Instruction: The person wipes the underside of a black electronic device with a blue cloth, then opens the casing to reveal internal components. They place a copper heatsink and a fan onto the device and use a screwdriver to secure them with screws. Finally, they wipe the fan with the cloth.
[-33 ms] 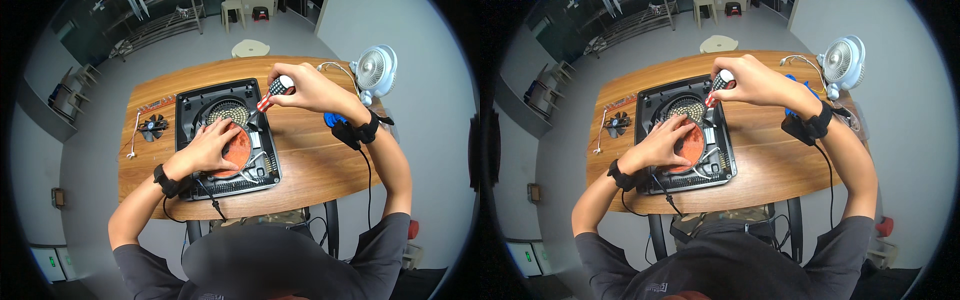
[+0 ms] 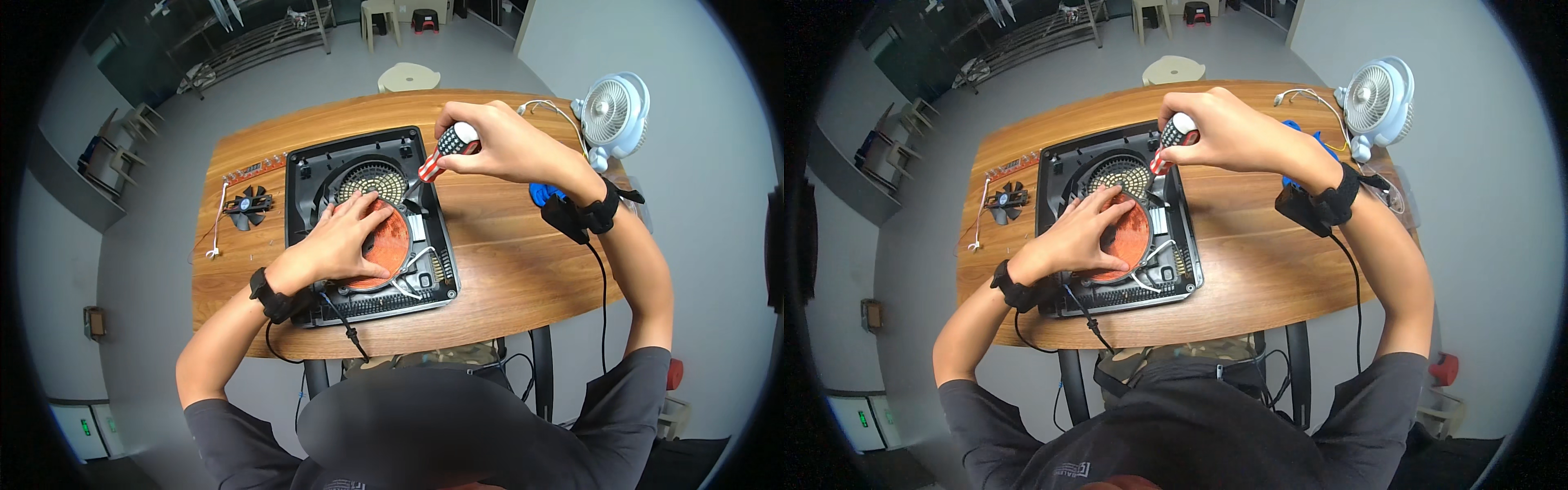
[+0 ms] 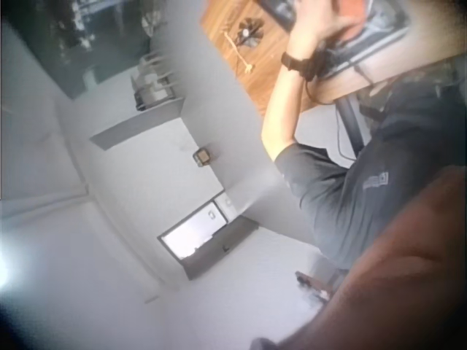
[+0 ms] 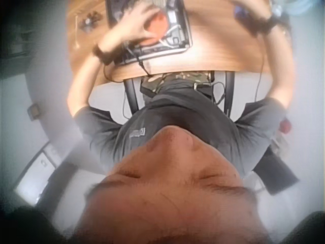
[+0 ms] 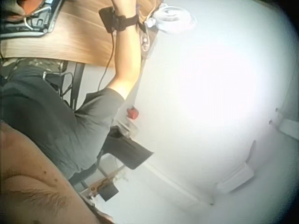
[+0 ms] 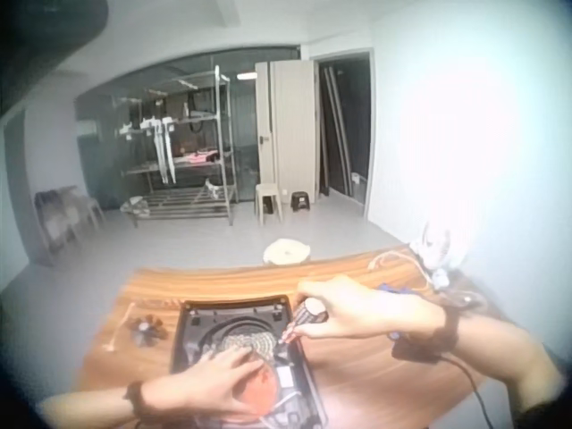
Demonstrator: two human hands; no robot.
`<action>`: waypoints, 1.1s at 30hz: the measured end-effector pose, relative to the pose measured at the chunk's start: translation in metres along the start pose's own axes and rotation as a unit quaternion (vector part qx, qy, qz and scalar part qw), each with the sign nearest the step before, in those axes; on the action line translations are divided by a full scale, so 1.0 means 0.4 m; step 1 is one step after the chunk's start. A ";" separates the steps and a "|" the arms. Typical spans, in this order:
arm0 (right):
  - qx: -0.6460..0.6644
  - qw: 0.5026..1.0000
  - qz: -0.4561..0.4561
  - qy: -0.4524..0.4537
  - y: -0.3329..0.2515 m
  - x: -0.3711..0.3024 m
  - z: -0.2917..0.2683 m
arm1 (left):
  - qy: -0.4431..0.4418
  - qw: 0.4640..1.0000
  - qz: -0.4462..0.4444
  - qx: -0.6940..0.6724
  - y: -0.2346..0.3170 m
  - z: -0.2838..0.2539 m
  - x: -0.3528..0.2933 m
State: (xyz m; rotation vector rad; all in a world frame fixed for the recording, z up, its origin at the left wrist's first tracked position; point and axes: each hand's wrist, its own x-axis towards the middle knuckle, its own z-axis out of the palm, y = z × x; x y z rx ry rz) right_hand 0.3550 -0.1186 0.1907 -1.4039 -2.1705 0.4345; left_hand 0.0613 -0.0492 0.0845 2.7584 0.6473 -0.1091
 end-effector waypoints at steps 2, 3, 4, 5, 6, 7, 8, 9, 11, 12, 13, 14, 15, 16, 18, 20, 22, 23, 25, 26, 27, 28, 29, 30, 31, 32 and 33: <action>0.005 1.000 -0.009 -0.006 0.000 0.011 0.006 | -0.001 1.000 -0.004 0.004 0.005 -0.002 0.000; 0.007 1.000 -0.015 -0.009 -0.004 0.017 0.008 | 0.001 1.000 -0.006 0.001 0.004 0.000 -0.001; 0.003 1.000 -0.009 -0.010 -0.013 0.020 0.007 | 0.003 1.000 -0.008 -0.003 0.003 0.003 -0.003; 0.004 1.000 -0.010 -0.012 -0.013 0.022 0.007 | 0.006 1.000 -0.009 -0.005 0.003 0.002 -0.004; 0.004 1.000 -0.011 -0.014 -0.013 0.023 0.009 | 0.003 1.000 -0.020 -0.010 0.009 -0.003 -0.004; 0.005 1.000 -0.012 -0.017 -0.012 0.025 0.011 | 0.001 1.000 -0.024 -0.010 0.011 -0.003 -0.005; -0.001 1.000 -0.019 -0.017 -0.011 0.027 0.010 | -0.002 1.000 -0.027 -0.009 0.012 -0.004 -0.004; -0.004 1.000 -0.021 -0.015 -0.012 0.028 0.012 | -0.004 0.999 -0.030 -0.008 0.012 -0.004 -0.003; -0.011 1.000 -0.028 -0.009 -0.014 0.030 0.015 | -0.008 1.000 -0.029 -0.008 0.009 -0.006 -0.001; -0.015 0.999 -0.029 -0.013 -0.014 0.032 0.017 | -0.010 1.000 -0.029 -0.007 0.008 -0.005 -0.001; -0.019 0.999 -0.030 -0.017 -0.014 0.034 0.018 | -0.012 0.999 -0.029 -0.006 0.007 -0.004 -0.001; -0.023 0.999 -0.031 -0.019 -0.015 0.035 0.018 | -0.010 1.000 -0.027 -0.009 0.005 -0.005 -0.001; -0.022 0.999 -0.031 -0.020 -0.017 0.036 0.018 | -0.009 1.000 -0.024 -0.011 0.003 -0.006 -0.001; -0.021 0.999 -0.031 -0.021 -0.020 0.037 0.019 | -0.008 1.000 -0.022 -0.013 0.002 -0.005 -0.001; -0.016 0.999 -0.026 -0.026 -0.024 0.041 0.020 | -0.009 1.000 -0.024 -0.012 0.002 -0.005 0.000; -0.008 0.999 -0.017 -0.034 -0.024 0.043 0.025 | -0.010 1.000 -0.025 -0.012 0.004 -0.006 0.000; -0.023 0.999 -0.019 -0.038 -0.030 0.044 0.022 | -0.012 1.000 -0.026 -0.011 0.005 -0.008 0.001; -0.030 0.998 -0.021 -0.041 -0.034 0.045 0.022 | -0.011 1.000 -0.027 -0.010 0.006 -0.008 0.000; -0.030 0.998 -0.021 -0.046 -0.037 0.047 0.023 | -0.008 1.000 -0.027 -0.008 0.005 -0.008 -0.002; -0.031 0.998 -0.020 -0.049 -0.037 0.049 0.024 | -0.008 1.000 -0.026 -0.008 0.005 -0.007 -0.003; -0.029 0.998 -0.018 -0.049 -0.038 0.050 0.025 | -0.007 1.000 -0.025 -0.009 0.005 -0.007 -0.003; -0.028 0.998 -0.016 -0.050 -0.039 0.052 0.025 | -0.007 1.000 -0.025 -0.009 0.005 -0.006 -0.004; -0.027 0.998 -0.013 -0.052 -0.039 0.053 0.026 | -0.005 1.000 -0.023 -0.008 0.005 -0.005 -0.003; -0.035 0.998 -0.008 -0.060 -0.041 0.056 0.026 | -0.004 1.000 -0.021 -0.008 0.004 -0.005 -0.003; -0.043 0.997 -0.002 -0.068 -0.044 0.061 0.025 | -0.002 1.000 -0.020 -0.008 0.004 -0.004 -0.003; -0.050 0.996 0.003 -0.076 -0.048 0.066 0.027 | -0.001 1.000 -0.018 -0.008 0.003 -0.001 -0.003; -0.066 0.994 0.003 -0.084 -0.052 0.072 0.027 | 0.000 1.000 -0.017 -0.008 0.001 0.001 -0.001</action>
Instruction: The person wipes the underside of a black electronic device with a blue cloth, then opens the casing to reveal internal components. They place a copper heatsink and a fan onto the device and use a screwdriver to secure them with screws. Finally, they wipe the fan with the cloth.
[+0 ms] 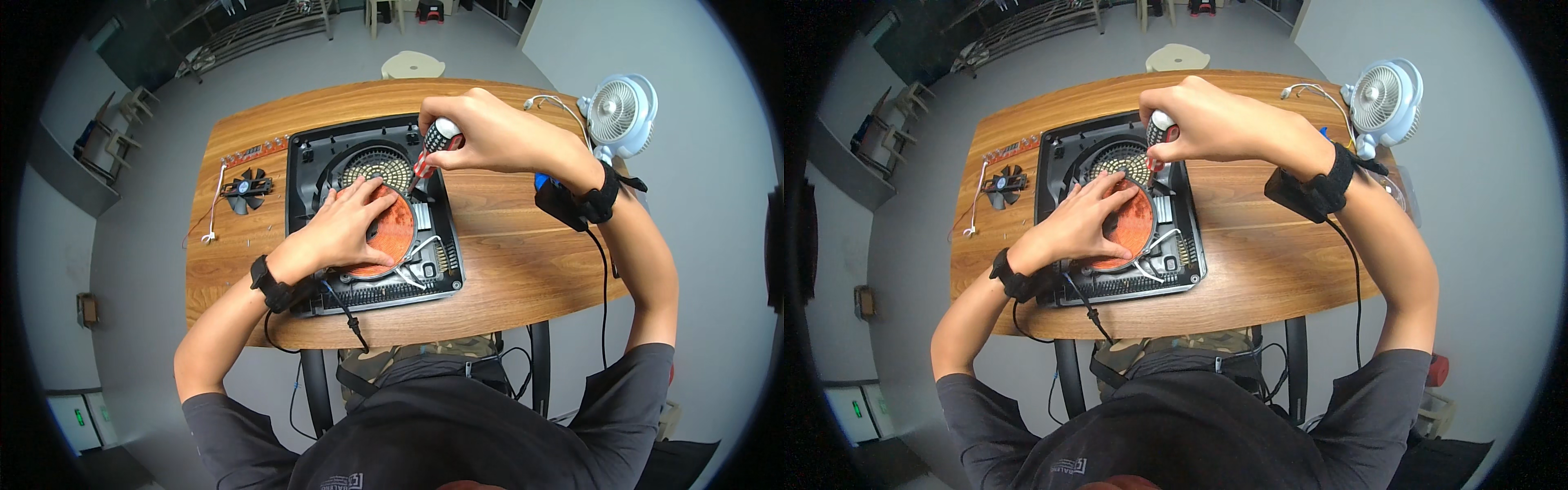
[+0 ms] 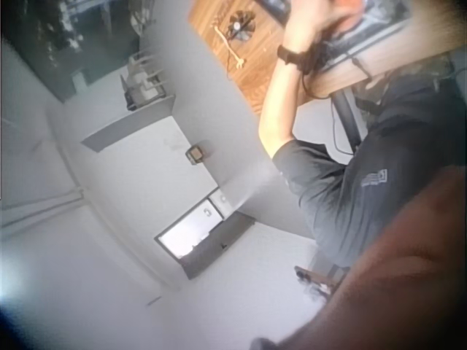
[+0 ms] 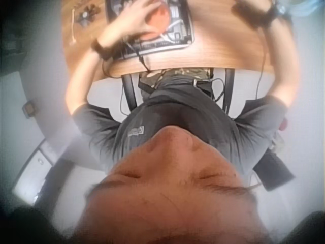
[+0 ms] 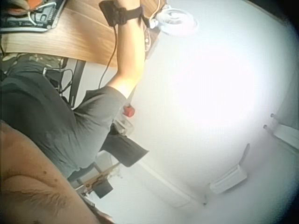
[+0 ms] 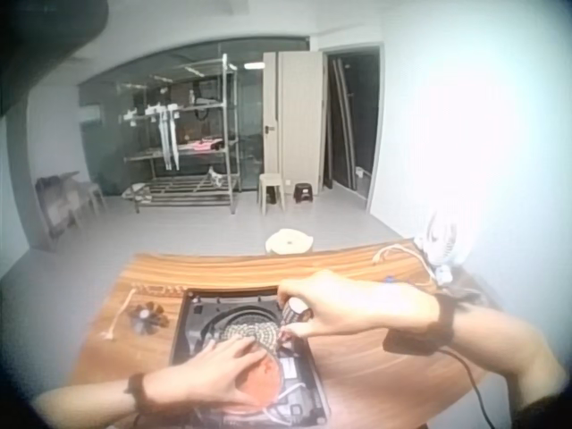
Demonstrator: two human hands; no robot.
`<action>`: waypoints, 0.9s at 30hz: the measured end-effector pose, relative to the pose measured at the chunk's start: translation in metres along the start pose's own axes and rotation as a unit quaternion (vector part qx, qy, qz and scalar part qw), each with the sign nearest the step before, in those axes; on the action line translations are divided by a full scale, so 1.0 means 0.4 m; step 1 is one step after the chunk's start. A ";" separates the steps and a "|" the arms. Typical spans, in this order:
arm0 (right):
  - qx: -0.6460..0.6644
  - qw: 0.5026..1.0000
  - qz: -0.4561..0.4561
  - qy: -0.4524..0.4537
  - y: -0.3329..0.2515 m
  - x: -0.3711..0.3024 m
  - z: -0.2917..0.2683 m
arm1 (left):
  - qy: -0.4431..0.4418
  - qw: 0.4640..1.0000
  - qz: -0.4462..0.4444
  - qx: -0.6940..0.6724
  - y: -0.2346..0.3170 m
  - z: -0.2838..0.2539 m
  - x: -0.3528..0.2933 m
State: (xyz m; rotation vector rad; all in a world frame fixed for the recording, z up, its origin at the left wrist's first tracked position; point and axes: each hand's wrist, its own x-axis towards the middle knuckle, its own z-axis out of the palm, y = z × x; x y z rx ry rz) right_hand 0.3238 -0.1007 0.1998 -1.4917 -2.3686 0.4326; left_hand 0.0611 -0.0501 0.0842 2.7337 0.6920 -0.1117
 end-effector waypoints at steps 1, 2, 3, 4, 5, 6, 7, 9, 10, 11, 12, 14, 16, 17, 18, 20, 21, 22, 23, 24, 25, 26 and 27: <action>-0.015 1.000 0.000 -0.008 -0.004 0.007 -0.002 | 0.001 1.000 0.002 0.000 -0.002 0.003 0.001; -0.030 0.999 0.000 -0.015 -0.008 0.014 -0.004 | 0.005 1.000 0.006 -0.004 -0.005 0.005 0.001; -0.039 0.999 -0.010 -0.020 -0.012 0.024 -0.004 | 0.008 1.000 0.011 -0.009 -0.008 0.008 0.001; -0.048 0.998 -0.021 -0.025 -0.015 0.036 -0.004 | 0.012 1.000 0.015 -0.014 -0.009 0.009 0.000; -0.058 0.997 -0.030 -0.029 -0.020 0.047 -0.005 | 0.009 1.000 0.015 -0.012 -0.009 0.008 0.001; -0.083 0.996 -0.007 -0.045 -0.030 0.059 -0.008 | 0.006 1.000 0.015 -0.010 -0.009 0.006 0.002; -0.108 0.992 0.015 -0.062 -0.042 0.072 -0.012 | 0.004 1.000 0.014 -0.008 -0.007 0.005 0.003; -0.146 0.984 0.047 -0.095 -0.055 0.097 -0.022 | 0.003 1.000 0.012 0.008 -0.005 0.003 0.005; -0.162 0.981 0.056 -0.091 -0.056 0.104 -0.020 | 0.003 1.000 0.012 0.016 -0.003 0.003 0.006; -0.179 0.978 0.064 -0.088 -0.065 0.114 -0.018 | 0.000 1.000 0.009 0.011 -0.002 0.001 0.006; -0.195 0.975 0.071 -0.084 -0.076 0.122 -0.019 | -0.002 1.000 0.007 0.006 0.000 -0.001 0.005; -0.200 0.973 0.077 -0.091 -0.088 0.120 -0.029 | 0.000 1.000 0.006 0.004 0.000 -0.003 0.003; -0.185 0.981 0.043 -0.040 -0.077 0.109 -0.023 | 0.009 1.000 0.011 0.009 0.000 -0.002 0.000; -0.172 0.983 0.022 -0.054 -0.076 0.108 -0.021 | 0.006 1.000 0.009 0.018 0.003 0.001 0.001; -0.160 0.985 0.001 -0.068 -0.076 0.107 -0.020 | 0.001 1.000 0.009 0.008 0.001 0.000 0.002; -0.134 0.985 -0.041 -0.096 -0.079 0.105 -0.020 | -0.010 1.000 0.008 -0.013 -0.001 -0.003 0.006; -0.144 0.984 -0.037 -0.094 -0.085 0.101 -0.018 | -0.005 1.000 0.009 -0.003 -0.002 0.001 0.005; -0.155 0.984 -0.021 -0.087 -0.089 0.100 -0.016 | 0.000 1.000 0.010 0.006 -0.003 0.006 0.005; -0.166 0.983 -0.005 -0.080 -0.091 0.098 -0.013 | 0.004 1.000 0.010 0.017 -0.003 0.008 0.003; -0.176 0.982 0.011 -0.072 -0.092 0.098 -0.010 | 0.003 1.000 0.009 0.017 -0.002 0.008 0.002; -0.198 0.978 0.016 -0.067 -0.091 0.101 -0.006 | 0.002 1.000 0.008 0.017 0.000 0.007 0.001; -0.220 0.973 0.021 -0.061 -0.087 0.107 -0.004 | 0.002 1.000 0.009 0.017 0.002 0.004 0.003; -0.242 0.968 0.026 -0.054 -0.086 0.112 -0.003 | -0.001 1.000 0.009 0.013 0.002 0.002 0.004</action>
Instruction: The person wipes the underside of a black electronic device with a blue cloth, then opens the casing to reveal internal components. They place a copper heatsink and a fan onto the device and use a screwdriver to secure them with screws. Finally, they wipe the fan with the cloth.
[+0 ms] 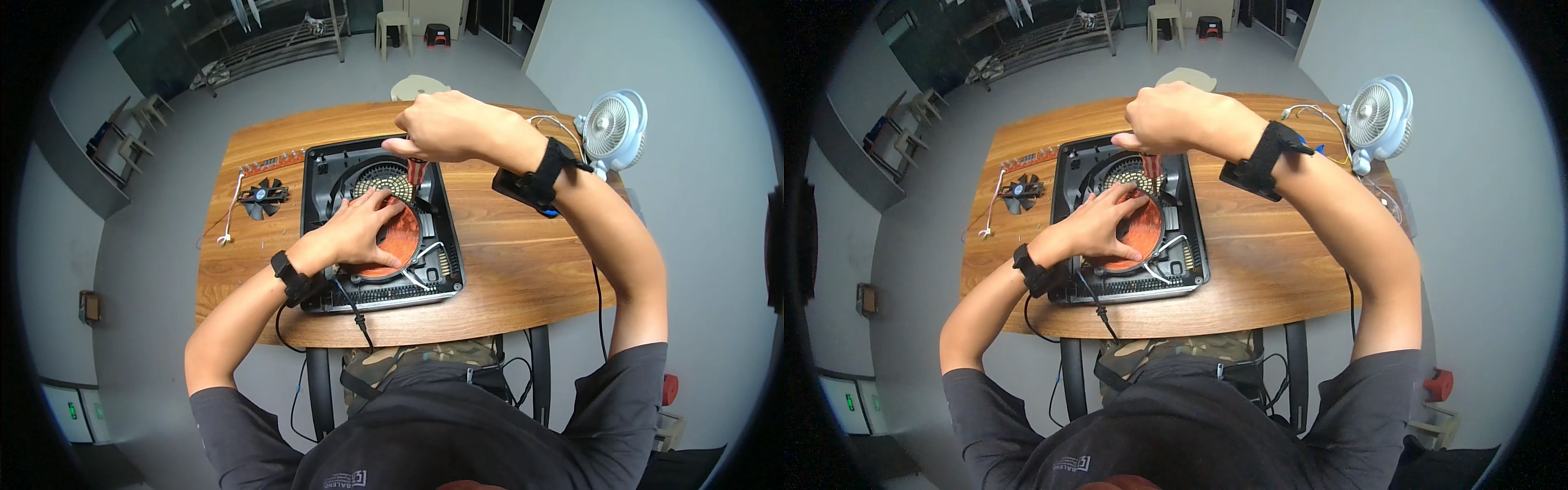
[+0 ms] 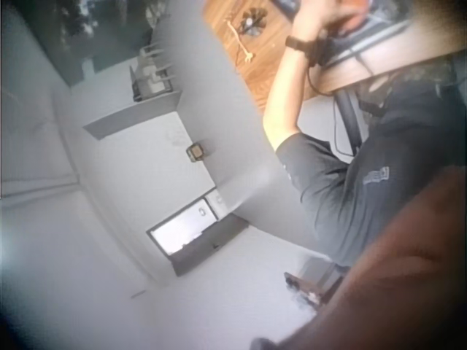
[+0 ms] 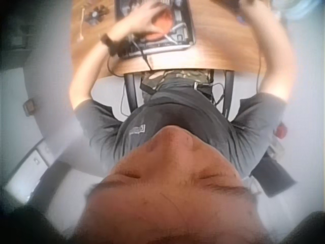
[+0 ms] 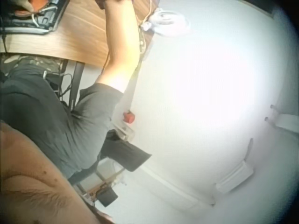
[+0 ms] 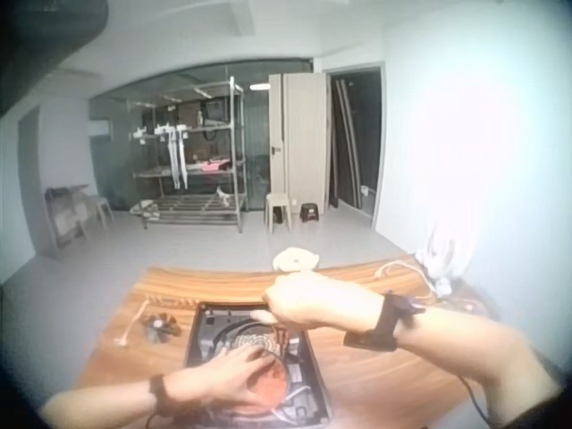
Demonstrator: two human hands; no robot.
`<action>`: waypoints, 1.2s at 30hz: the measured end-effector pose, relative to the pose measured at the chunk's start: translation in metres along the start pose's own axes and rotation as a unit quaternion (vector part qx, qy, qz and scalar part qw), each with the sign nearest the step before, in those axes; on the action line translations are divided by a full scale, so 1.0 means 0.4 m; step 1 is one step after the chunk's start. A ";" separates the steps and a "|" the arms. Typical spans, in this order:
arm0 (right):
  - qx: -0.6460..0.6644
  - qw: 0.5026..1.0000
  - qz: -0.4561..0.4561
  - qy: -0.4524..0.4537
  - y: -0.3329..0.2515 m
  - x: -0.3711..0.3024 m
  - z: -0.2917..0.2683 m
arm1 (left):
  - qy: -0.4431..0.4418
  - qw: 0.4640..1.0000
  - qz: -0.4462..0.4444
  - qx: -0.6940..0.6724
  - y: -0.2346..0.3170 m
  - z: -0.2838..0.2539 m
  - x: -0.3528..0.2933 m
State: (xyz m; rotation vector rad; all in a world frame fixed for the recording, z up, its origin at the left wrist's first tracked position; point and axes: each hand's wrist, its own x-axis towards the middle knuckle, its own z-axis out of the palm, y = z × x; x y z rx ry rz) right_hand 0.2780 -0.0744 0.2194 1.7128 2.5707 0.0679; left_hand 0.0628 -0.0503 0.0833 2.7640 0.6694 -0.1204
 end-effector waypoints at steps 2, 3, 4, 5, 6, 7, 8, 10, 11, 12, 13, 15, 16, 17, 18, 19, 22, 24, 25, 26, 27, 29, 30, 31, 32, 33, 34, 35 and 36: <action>0.008 1.000 0.027 0.002 -0.007 0.004 0.000 | -0.006 1.000 0.000 -0.006 -0.003 -0.002 -0.001; 0.013 0.999 0.040 0.004 -0.010 0.004 -0.004 | -0.005 1.000 -0.001 -0.005 -0.002 -0.002 -0.001; 0.018 0.999 0.047 -0.005 -0.010 0.004 -0.012 | -0.004 1.000 -0.001 -0.003 -0.001 -0.002 -0.003; 0.034 0.999 0.013 0.020 0.003 -0.002 -0.003 | -0.002 1.000 0.002 -0.001 0.000 -0.001 0.001; 0.052 0.997 -0.026 0.046 0.018 -0.007 0.013 | 0.001 1.000 0.004 -0.007 -0.001 -0.002 -0.001; 0.069 0.993 -0.065 0.072 0.033 -0.007 0.023 | 0.003 1.000 0.002 -0.005 0.001 -0.004 -0.004; 0.079 0.994 -0.070 0.018 0.031 -0.006 0.011 | 0.003 1.000 0.000 -0.006 0.002 0.001 -0.005; 0.102 0.991 -0.086 0.015 0.025 -0.008 0.006 | -0.001 1.000 -0.005 -0.004 0.001 -0.004 -0.005; 0.115 0.989 -0.091 0.011 0.021 -0.015 0.010 | -0.001 1.000 -0.003 -0.006 -0.001 -0.001 -0.004; 0.080 0.994 -0.079 0.016 0.015 -0.017 0.018 | -0.002 1.000 0.000 -0.007 -0.007 0.004 -0.003; 0.076 0.994 -0.078 0.018 0.012 -0.020 0.020 | -0.003 1.000 0.002 -0.009 -0.010 0.007 -0.002; 0.068 0.995 -0.070 0.024 0.007 -0.028 0.018 | -0.005 1.000 0.001 -0.005 -0.004 0.004 0.002; 0.064 0.996 -0.056 0.010 0.004 -0.035 0.014 | -0.005 1.000 0.001 -0.002 -0.001 0.003 0.003; 0.061 0.997 -0.046 -0.003 -0.006 -0.038 0.001 | -0.006 1.000 0.000 -0.003 -0.003 0.004 0.001; 0.057 0.998 -0.036 -0.016 -0.011 -0.037 -0.006 | -0.006 1.000 -0.001 -0.004 -0.007 0.006 -0.001; 0.052 0.998 -0.031 -0.003 -0.009 -0.033 0.000 | -0.006 1.000 -0.002 -0.005 -0.009 0.007 -0.003; 0.046 0.999 -0.002 0.002 0.007 -0.035 0.016 | -0.004 1.000 0.002 -0.002 -0.005 0.005 0.000; 0.051 0.998 0.021 -0.039 0.005 -0.027 0.000 | -0.005 1.000 0.001 -0.002 -0.005 0.006 -0.001; 0.045 0.998 0.020 -0.045 0.001 -0.029 -0.007 | -0.007 1.000 -0.001 -0.003 -0.003 0.003 -0.001; 0.039 0.998 0.018 -0.051 -0.002 -0.031 -0.016 | -0.008 1.000 -0.003 -0.003 -0.002 0.002 -0.001; 0.034 0.998 0.017 -0.057 -0.005 -0.031 -0.019 | -0.009 1.000 -0.005 -0.002 -0.002 0.003 -0.002; 0.028 0.996 0.038 -0.078 -0.009 -0.017 -0.014 | -0.009 1.000 -0.005 0.004 -0.003 0.004 -0.001; 0.024 0.995 0.050 -0.087 -0.008 -0.014 -0.010 | -0.009 1.000 -0.001 0.000 -0.004 0.003 0.001; 0.019 0.998 0.032 -0.053 -0.003 -0.018 0.001 | -0.010 1.000 0.003 -0.004 -0.006 0.003 0.001; 0.013 1.000 0.015 -0.018 0.000 -0.026 0.012 | -0.010 1.000 0.008 -0.007 -0.008 0.002 0.002; 0.007 1.000 -0.002 0.017 0.005 -0.032 0.019 | -0.007 1.000 0.010 -0.006 -0.009 0.003 0.004; 0.004 1.000 -0.018 0.021 0.011 -0.033 0.021 | -0.004 1.000 0.012 -0.006 -0.008 0.005 0.005; 0.018 0.999 -0.038 0.013 0.013 -0.034 0.018 | -0.002 1.000 0.012 -0.006 -0.009 0.007 0.003; 0.032 0.998 -0.058 0.004 0.017 -0.033 0.012 | -0.001 1.000 0.010 -0.001 -0.008 0.006 0.003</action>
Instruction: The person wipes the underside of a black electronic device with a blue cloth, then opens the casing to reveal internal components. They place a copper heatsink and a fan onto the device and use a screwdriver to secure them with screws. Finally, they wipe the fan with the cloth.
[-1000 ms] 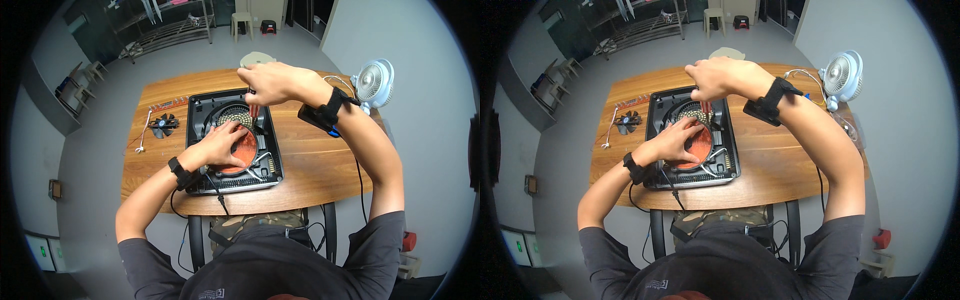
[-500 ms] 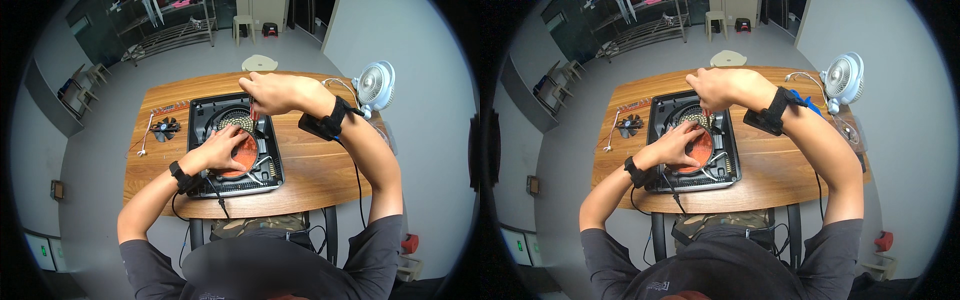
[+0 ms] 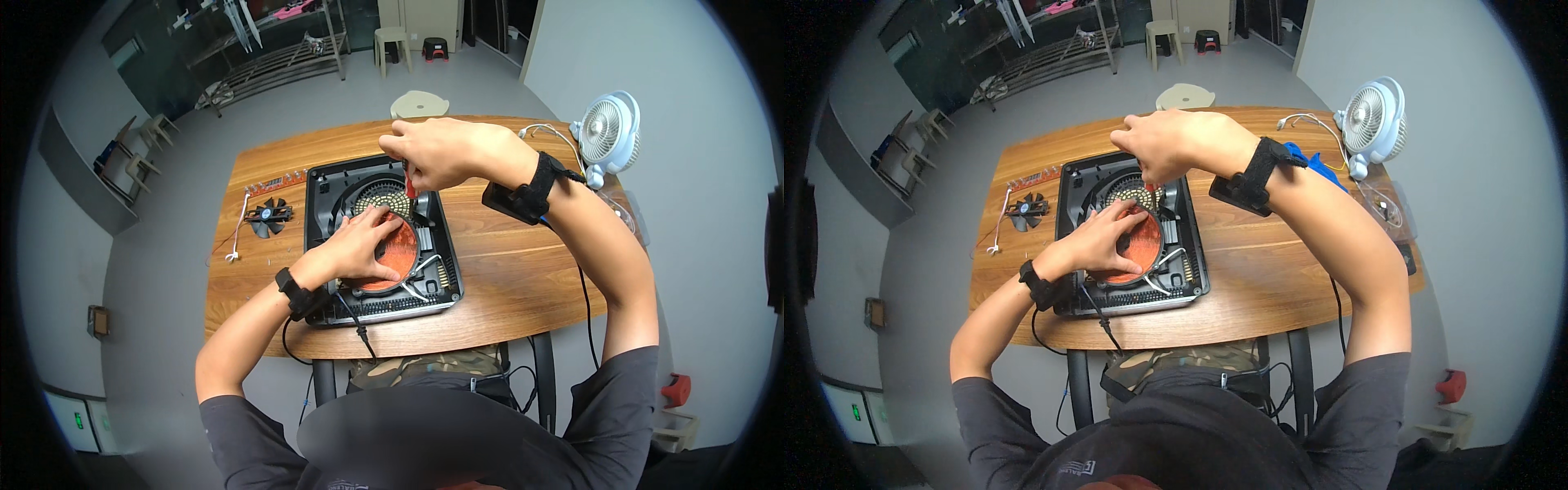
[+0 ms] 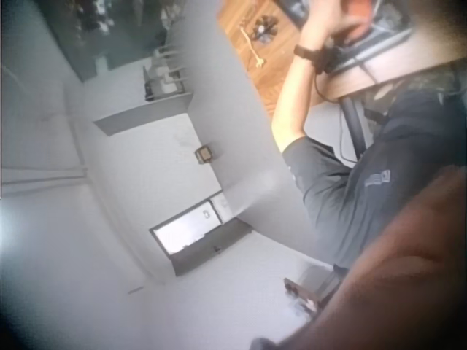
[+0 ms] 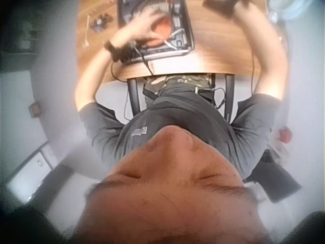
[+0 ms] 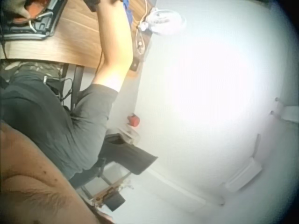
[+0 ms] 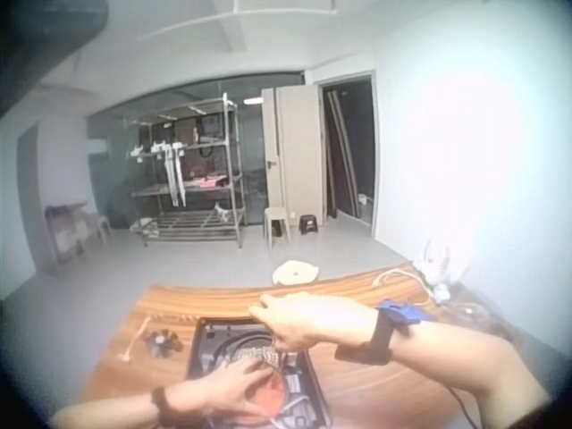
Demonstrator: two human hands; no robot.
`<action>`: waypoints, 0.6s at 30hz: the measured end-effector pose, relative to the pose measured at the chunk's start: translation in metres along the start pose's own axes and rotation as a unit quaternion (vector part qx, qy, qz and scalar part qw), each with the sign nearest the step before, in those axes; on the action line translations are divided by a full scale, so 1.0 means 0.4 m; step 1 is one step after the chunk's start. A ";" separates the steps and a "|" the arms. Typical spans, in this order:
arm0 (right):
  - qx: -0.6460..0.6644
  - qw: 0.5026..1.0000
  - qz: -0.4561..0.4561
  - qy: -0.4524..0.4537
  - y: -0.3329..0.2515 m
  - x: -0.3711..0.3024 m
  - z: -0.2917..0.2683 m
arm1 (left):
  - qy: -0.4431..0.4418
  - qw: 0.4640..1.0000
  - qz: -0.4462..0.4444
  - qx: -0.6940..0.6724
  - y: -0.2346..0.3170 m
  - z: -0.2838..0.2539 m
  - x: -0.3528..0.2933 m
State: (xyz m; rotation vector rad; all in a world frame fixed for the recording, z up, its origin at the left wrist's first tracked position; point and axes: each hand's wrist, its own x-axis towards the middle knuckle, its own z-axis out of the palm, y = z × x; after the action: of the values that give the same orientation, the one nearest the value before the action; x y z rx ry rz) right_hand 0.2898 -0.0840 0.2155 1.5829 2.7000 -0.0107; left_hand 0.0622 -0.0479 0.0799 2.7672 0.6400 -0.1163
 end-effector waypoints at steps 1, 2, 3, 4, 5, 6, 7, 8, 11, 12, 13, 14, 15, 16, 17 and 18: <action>0.014 1.000 -0.019 -0.008 0.004 0.000 -0.005 | 0.002 1.000 -0.001 0.004 0.001 -0.001 0.000; 0.028 0.999 -0.020 -0.005 0.008 0.002 0.000 | 0.003 1.000 -0.004 0.007 0.002 0.002 0.001; 0.042 0.999 -0.021 -0.002 0.010 0.006 0.006 | 0.003 1.000 -0.001 0.007 0.003 0.001 0.001; 0.055 0.998 -0.022 0.001 0.012 0.009 0.012 | 0.003 1.000 0.002 0.007 0.003 -0.001 0.000; 0.054 0.998 -0.013 -0.002 0.006 0.014 0.009 | 0.002 1.000 0.004 0.007 0.002 -0.003 -0.002; 0.052 0.999 -0.004 -0.006 0.000 0.021 0.006 | 0.003 1.000 0.007 -0.001 -0.002 0.000 -0.003; 0.050 0.999 0.005 -0.010 -0.007 0.026 0.004 | 0.003 1.000 0.010 -0.009 -0.008 0.006 -0.002; 0.038 0.999 0.022 -0.012 -0.014 0.031 0.003 | 0.004 1.000 0.014 -0.015 -0.013 0.007 -0.001; 0.015 0.998 0.063 -0.021 -0.033 0.029 -0.003 | 0.001 1.000 0.016 -0.020 -0.014 0.007 0.001; 0.017 0.997 0.071 -0.026 -0.039 0.025 -0.010 | -0.002 1.000 0.015 -0.020 -0.013 0.006 0.003; 0.018 0.996 0.079 -0.031 -0.041 0.024 -0.016 | -0.005 1.000 0.013 -0.020 -0.013 0.005 0.005; 0.015 0.996 0.080 -0.029 -0.038 0.024 -0.009 | -0.008 1.000 0.011 -0.021 -0.011 0.007 0.007; 0.020 0.997 0.075 -0.018 -0.033 0.022 -0.005 | -0.007 1.000 0.014 -0.026 -0.014 0.009 0.008; 0.024 0.997 0.071 -0.007 -0.026 0.018 -0.002 | -0.005 0.999 0.017 -0.031 -0.020 0.011 0.009; 0.029 0.997 0.067 0.004 -0.019 0.014 0.003 | -0.005 0.999 0.019 -0.036 -0.019 0.010 0.008; 0.044 0.998 0.050 -0.003 -0.004 0.014 0.012 | -0.006 0.999 0.018 -0.034 -0.017 0.008 0.009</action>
State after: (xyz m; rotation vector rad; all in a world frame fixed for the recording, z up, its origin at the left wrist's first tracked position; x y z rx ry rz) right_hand 0.2856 -0.0800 0.2107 1.7379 2.6468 -0.1336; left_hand 0.0624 -0.0416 0.0743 2.7099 0.5800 -0.1017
